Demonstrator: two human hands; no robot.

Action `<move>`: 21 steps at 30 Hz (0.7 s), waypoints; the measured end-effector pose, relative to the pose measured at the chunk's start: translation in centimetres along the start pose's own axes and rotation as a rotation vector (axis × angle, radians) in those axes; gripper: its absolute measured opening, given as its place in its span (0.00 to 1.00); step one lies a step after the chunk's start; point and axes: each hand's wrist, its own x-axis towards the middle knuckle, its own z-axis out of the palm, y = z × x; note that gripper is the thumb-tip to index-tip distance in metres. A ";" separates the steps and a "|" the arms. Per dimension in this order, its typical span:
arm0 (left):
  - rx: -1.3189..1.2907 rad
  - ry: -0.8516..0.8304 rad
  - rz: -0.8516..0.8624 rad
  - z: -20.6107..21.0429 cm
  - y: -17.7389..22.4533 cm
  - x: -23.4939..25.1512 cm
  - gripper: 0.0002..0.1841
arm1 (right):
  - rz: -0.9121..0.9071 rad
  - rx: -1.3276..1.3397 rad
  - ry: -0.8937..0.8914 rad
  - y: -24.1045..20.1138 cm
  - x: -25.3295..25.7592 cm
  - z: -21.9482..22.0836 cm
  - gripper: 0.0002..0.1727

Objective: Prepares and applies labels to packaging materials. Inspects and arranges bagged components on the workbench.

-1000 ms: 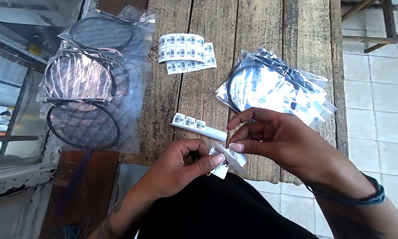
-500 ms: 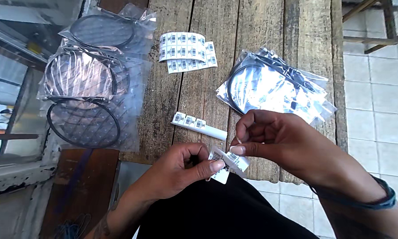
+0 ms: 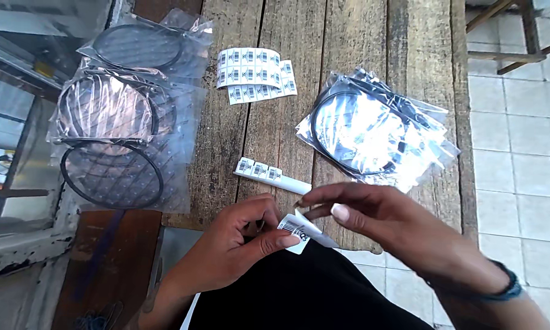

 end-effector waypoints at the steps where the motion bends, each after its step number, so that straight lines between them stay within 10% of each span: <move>1: 0.018 0.004 0.014 0.0 -0.1 0.1 0.11 | -0.010 0.045 -0.045 0.1 -0.1 0.4 0.18; 13: 0.070 -0.006 0.093 -0.3 -0.3 -0.1 0.10 | 0.049 0.404 -0.196 0.6 -0.8 3.0 0.14; 21: 0.124 0.035 0.003 0.5 0.7 -1.3 0.13 | -0.309 -0.301 0.303 0.6 -2.2 4.0 0.11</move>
